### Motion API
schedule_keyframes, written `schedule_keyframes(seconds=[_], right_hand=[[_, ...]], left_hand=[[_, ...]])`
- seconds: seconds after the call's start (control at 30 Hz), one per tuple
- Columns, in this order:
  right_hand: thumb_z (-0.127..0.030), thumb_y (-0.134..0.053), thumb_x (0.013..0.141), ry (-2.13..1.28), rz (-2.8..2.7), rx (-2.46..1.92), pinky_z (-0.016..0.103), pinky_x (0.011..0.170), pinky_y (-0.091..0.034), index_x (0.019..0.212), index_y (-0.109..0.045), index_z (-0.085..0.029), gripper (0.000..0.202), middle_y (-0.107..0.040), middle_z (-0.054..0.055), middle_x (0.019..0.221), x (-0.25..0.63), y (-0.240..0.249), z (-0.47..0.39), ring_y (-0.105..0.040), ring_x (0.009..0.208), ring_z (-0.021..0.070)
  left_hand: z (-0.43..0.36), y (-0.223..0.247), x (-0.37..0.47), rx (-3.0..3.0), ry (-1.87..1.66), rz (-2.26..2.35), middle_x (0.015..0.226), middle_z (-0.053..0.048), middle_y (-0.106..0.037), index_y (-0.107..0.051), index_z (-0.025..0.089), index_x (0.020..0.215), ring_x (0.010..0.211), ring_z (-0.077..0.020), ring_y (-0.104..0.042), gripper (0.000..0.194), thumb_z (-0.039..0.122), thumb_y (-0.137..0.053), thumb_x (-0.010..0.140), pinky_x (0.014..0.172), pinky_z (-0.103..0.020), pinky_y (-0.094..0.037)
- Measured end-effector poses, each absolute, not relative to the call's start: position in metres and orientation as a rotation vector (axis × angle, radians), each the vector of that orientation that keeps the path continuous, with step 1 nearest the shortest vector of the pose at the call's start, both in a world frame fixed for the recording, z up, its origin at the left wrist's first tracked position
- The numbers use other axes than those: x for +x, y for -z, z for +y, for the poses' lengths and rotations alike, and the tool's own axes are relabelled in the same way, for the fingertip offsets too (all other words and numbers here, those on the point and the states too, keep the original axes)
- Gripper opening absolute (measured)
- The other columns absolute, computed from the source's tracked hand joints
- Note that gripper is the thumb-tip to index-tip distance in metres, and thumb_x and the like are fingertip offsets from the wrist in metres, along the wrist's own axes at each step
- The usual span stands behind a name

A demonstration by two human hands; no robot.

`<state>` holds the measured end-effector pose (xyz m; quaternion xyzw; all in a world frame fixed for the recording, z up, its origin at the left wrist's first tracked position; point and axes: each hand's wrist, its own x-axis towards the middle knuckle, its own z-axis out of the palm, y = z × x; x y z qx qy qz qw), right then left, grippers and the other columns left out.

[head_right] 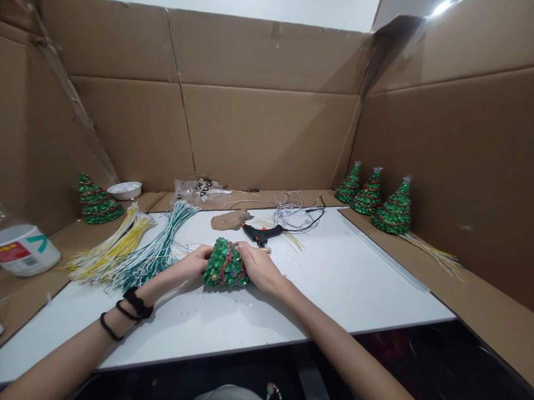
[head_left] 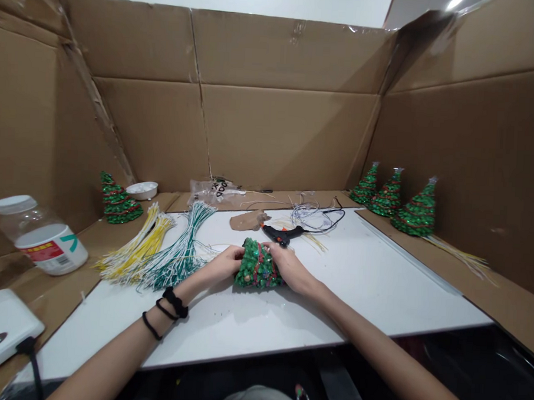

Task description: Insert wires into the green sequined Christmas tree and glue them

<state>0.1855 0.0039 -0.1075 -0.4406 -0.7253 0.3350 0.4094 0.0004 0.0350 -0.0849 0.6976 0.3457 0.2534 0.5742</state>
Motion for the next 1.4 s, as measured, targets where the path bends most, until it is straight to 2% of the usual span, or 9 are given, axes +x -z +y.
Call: schedule_keyframes(seconds=[0.17,0.43,0.7,1.13,1.4], right_hand=[[-0.042,-0.027,0.094,-0.727,-1.91,-1.034,0.037,0.096,-0.037,0.12,-0.054,-0.023,0.042,-0.058,0.005,0.121,0.192,0.105,0.001,-0.053,0.11,0.0217],[-0.042,-0.03,0.094,-0.608,-2.104,-0.996,0.039,0.103,-0.032,0.134,-0.041,-0.02,0.047,-0.047,0.008,0.136,0.2,0.101,-0.002,-0.044,0.123,0.0221],[-0.043,-0.029,0.094,-0.602,-2.113,-1.035,0.04,0.104,-0.031,0.135,-0.04,-0.019,0.048,-0.046,0.008,0.136,0.2,0.102,0.0,-0.043,0.124,0.0223],[-0.044,-0.031,0.094,-0.66,-2.056,-1.008,0.038,0.1,-0.035,0.13,-0.043,-0.022,0.044,-0.051,0.007,0.131,0.195,0.098,-0.002,-0.048,0.118,0.0228],[-0.045,-0.031,0.094,-0.676,-2.046,-1.016,0.038,0.1,-0.035,0.13,-0.044,-0.022,0.044,-0.052,0.007,0.13,0.195,0.097,-0.002,-0.048,0.117,0.0228]], left_hand=[[0.037,0.084,-0.002,1.712,-0.562,0.823,0.067,-0.001,-0.063,-0.064,0.013,0.067,0.061,-0.0128,-0.05,0.011,0.02,-0.057,0.062,0.059,-0.023,-0.041],[0.037,0.084,-0.004,1.696,-0.52,0.816,0.07,0.0,-0.064,-0.067,0.013,0.076,0.064,-0.0129,-0.052,0.016,0.021,-0.06,0.065,0.062,-0.023,-0.042],[0.038,0.091,-0.001,1.663,-0.576,0.817,0.065,-0.002,-0.064,-0.066,0.012,0.067,0.063,-0.0146,-0.054,0.013,0.024,-0.06,0.064,0.065,-0.026,-0.043],[0.039,0.094,-0.002,1.645,-0.564,0.795,0.067,-0.002,-0.065,-0.067,0.012,0.069,0.062,-0.014,-0.054,0.013,0.022,-0.059,0.064,0.063,-0.025,-0.044],[0.041,0.092,-0.002,1.653,-0.569,0.838,0.072,-0.003,-0.066,-0.066,0.013,0.072,0.068,-0.0163,-0.057,0.014,0.02,-0.059,0.063,0.068,-0.027,-0.046]])
